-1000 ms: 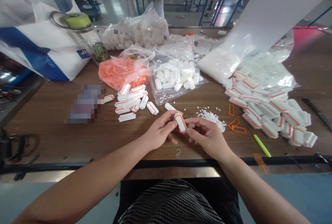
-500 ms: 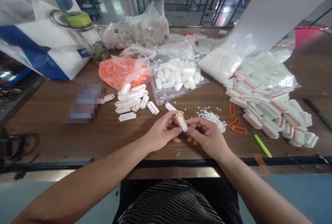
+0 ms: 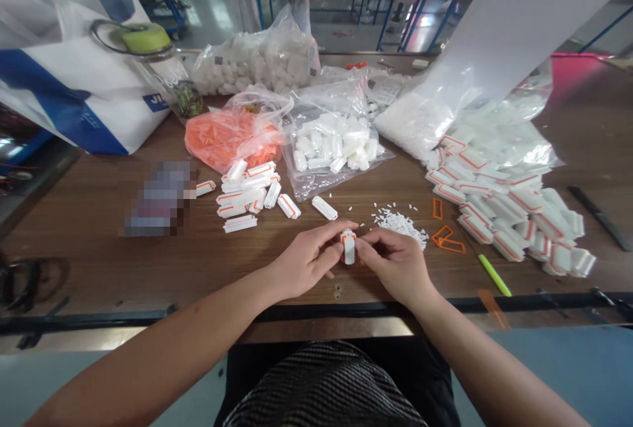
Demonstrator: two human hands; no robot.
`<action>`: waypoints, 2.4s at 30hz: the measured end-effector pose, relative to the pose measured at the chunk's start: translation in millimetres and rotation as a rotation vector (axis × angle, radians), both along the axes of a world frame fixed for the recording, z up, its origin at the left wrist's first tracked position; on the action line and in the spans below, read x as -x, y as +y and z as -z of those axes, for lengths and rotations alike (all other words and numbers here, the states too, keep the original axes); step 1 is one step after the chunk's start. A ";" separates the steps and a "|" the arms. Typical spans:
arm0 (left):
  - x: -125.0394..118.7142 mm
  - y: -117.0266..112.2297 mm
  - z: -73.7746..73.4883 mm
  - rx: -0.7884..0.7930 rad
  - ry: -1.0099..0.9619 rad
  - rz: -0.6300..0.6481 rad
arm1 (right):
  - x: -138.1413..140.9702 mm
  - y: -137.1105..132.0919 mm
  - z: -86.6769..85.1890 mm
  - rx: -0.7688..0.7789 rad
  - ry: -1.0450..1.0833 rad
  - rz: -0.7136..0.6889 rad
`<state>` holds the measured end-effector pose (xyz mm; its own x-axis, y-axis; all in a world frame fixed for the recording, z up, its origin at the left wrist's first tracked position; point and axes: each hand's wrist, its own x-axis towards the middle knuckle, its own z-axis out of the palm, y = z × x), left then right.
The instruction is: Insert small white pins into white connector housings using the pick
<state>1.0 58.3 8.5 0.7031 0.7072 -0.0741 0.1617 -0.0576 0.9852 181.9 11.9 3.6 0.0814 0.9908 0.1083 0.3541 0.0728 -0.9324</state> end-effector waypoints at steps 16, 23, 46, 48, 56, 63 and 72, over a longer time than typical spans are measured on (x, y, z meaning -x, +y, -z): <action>58.0 55.0 -43.7 -0.758 0.568 -0.573 | -0.8 -1.0 6.7 -0.050 -0.042 0.011; 96.2 77.4 -45.1 -0.745 1.102 -0.733 | -11.3 -3.8 -11.0 -0.227 -0.336 0.023; 38.8 41.8 -18.8 -1.040 0.234 -0.592 | -29.7 173.5 -23.7 -0.043 -0.815 0.219; 38.1 41.2 -19.6 -1.018 0.242 -0.583 | -31.8 182.6 -22.2 -0.048 -0.814 0.206; 36.7 41.5 -18.2 -0.947 0.254 -0.575 | -43.0 192.1 -19.7 -0.017 -0.555 0.152; 32.7 38.3 -15.7 -0.989 0.193 -0.586 | -61.1 154.7 -31.4 -0.037 -0.217 0.172; 12.1 17.1 -6.1 -0.491 -0.007 -0.403 | -44.9 44.9 -30.1 0.135 0.287 -0.120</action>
<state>-11.1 75.4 14.6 0.3738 0.8668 0.3299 0.2586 -0.4390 0.8605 226.8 56.8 33.7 -0.0290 0.9990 -0.0353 0.0725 -0.0331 -0.9968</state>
